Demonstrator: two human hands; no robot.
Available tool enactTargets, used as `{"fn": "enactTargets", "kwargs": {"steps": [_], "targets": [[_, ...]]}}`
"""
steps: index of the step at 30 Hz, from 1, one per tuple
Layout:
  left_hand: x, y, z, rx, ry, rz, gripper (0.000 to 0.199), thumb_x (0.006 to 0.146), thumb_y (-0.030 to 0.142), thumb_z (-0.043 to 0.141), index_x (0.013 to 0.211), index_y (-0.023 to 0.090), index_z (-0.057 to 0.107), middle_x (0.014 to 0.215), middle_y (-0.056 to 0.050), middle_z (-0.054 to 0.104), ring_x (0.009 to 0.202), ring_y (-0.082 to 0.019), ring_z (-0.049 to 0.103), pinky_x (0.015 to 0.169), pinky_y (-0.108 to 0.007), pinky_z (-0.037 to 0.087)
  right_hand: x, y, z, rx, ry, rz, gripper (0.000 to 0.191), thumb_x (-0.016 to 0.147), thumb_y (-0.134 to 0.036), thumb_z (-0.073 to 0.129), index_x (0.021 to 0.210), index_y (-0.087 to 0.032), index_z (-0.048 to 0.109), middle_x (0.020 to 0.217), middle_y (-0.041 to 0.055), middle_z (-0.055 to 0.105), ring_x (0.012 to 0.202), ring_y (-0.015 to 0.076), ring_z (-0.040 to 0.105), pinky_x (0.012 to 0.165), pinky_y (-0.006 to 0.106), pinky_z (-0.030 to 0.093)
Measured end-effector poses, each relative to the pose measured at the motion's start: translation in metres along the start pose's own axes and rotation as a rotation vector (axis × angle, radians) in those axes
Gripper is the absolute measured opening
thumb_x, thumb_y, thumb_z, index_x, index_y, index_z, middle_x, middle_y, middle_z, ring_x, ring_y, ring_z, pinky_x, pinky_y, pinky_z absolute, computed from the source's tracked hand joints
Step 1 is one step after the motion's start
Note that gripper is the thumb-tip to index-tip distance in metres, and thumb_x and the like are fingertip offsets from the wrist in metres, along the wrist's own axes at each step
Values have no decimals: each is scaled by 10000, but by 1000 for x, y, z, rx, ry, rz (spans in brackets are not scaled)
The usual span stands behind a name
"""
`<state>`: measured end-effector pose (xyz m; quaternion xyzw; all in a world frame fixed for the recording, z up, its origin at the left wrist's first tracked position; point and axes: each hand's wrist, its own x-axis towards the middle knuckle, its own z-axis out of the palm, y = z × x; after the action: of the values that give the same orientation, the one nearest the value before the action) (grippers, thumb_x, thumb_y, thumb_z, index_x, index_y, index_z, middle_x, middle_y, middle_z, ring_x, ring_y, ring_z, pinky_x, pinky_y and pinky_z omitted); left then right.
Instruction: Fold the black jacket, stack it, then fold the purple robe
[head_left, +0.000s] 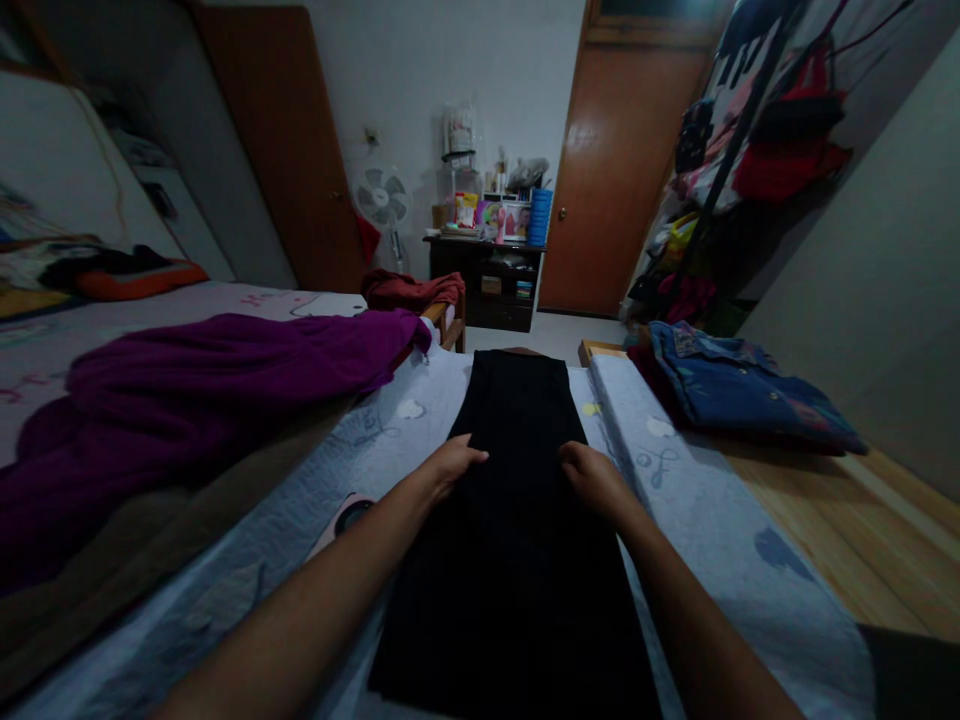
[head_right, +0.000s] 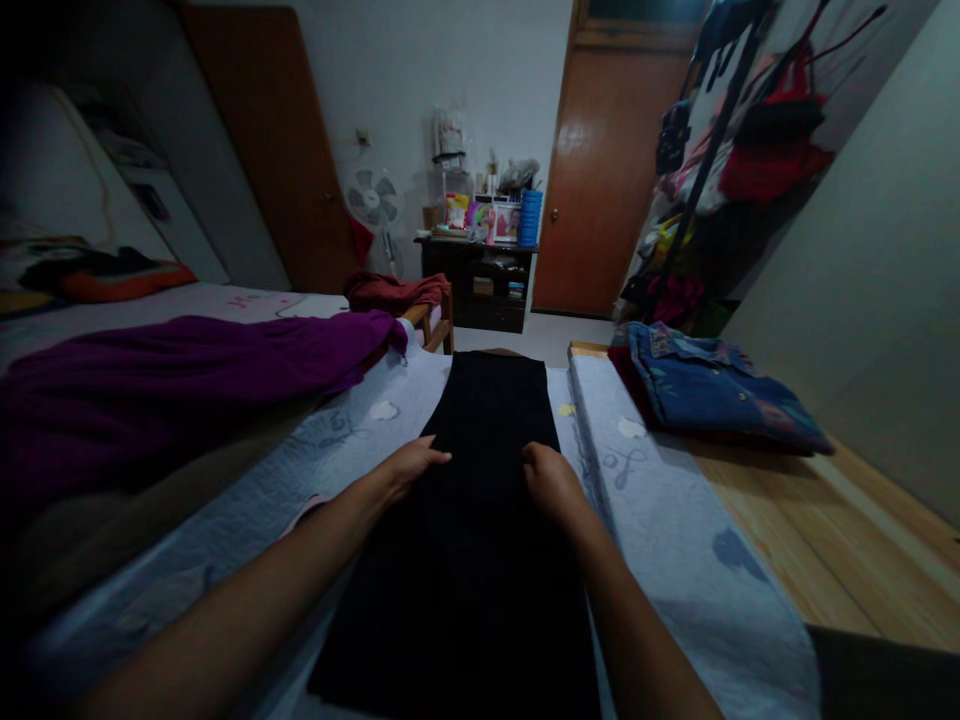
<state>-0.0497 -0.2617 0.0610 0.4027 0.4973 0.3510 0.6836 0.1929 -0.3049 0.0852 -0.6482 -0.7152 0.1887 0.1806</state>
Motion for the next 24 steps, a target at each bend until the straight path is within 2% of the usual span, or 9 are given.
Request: {"fn": "enactTargets", "kwargs": {"steps": [2, 5, 7, 10, 15, 19, 24], "targets": [[-4, -3, -5, -67, 15, 14, 309, 663, 68, 594, 956, 164, 618, 852, -49, 712, 697, -170, 665, 750, -326, 544, 5, 13, 6, -139, -5, 27, 345, 844, -75, 404, 1101, -151, 622, 1061, 106, 654, 1010, 199, 604, 863, 280, 424], [-9, -6, -12, -137, 26, 19, 341, 677, 85, 583, 1007, 168, 611, 885, -62, 717, 719, -186, 675, 751, -341, 555, 12, 24, 17, -276, -6, 31, 504, 826, -48, 399, 1310, -134, 513, 1176, 136, 603, 1083, 225, 563, 900, 301, 405], [-11, -7, -16, -170, 25, 2, 389, 675, 92, 566, 1055, 165, 602, 897, -73, 719, 726, -203, 682, 743, -362, 562, 17, 26, 23, -314, 6, 28, 558, 830, -114, 464, 1388, -127, 437, 1243, 151, 560, 1123, 256, 531, 922, 326, 397], [-14, -8, -20, -190, 25, -14, 429, 681, 119, 568, 1107, 160, 589, 923, -87, 717, 770, -221, 690, 761, -380, 567, 25, 24, 27, -317, -5, -1, 607, 818, -215, 540, 1407, -139, 415, 1268, 147, 534, 1127, 279, 513, 918, 346, 399], [-22, -11, -20, -132, 50, 1, 536, 672, 159, 645, 1199, 175, 547, 1083, -103, 694, 901, -233, 685, 839, -378, 548, 39, 21, 29, -306, 10, -53, 499, 827, -155, 504, 1326, -164, 523, 1191, 119, 574, 1064, 232, 528, 895, 296, 380], [-31, -14, -21, -26, 37, 84, 640, 606, 104, 680, 1223, 179, 529, 1156, -101, 677, 965, -250, 671, 885, -372, 524, 51, 23, 35, -281, 78, -98, 348, 868, -174, 484, 1189, -169, 620, 1099, 103, 604, 1018, 212, 529, 879, 269, 365], [-31, -22, -33, 35, -7, 146, 701, 630, 137, 652, 1307, 174, 478, 1235, -109, 642, 1049, -260, 645, 918, -375, 503, 59, 26, 46, -242, 172, -45, 327, 849, -56, 417, 1043, -179, 649, 1032, 78, 618, 987, 189, 524, 854, 250, 354]]}}
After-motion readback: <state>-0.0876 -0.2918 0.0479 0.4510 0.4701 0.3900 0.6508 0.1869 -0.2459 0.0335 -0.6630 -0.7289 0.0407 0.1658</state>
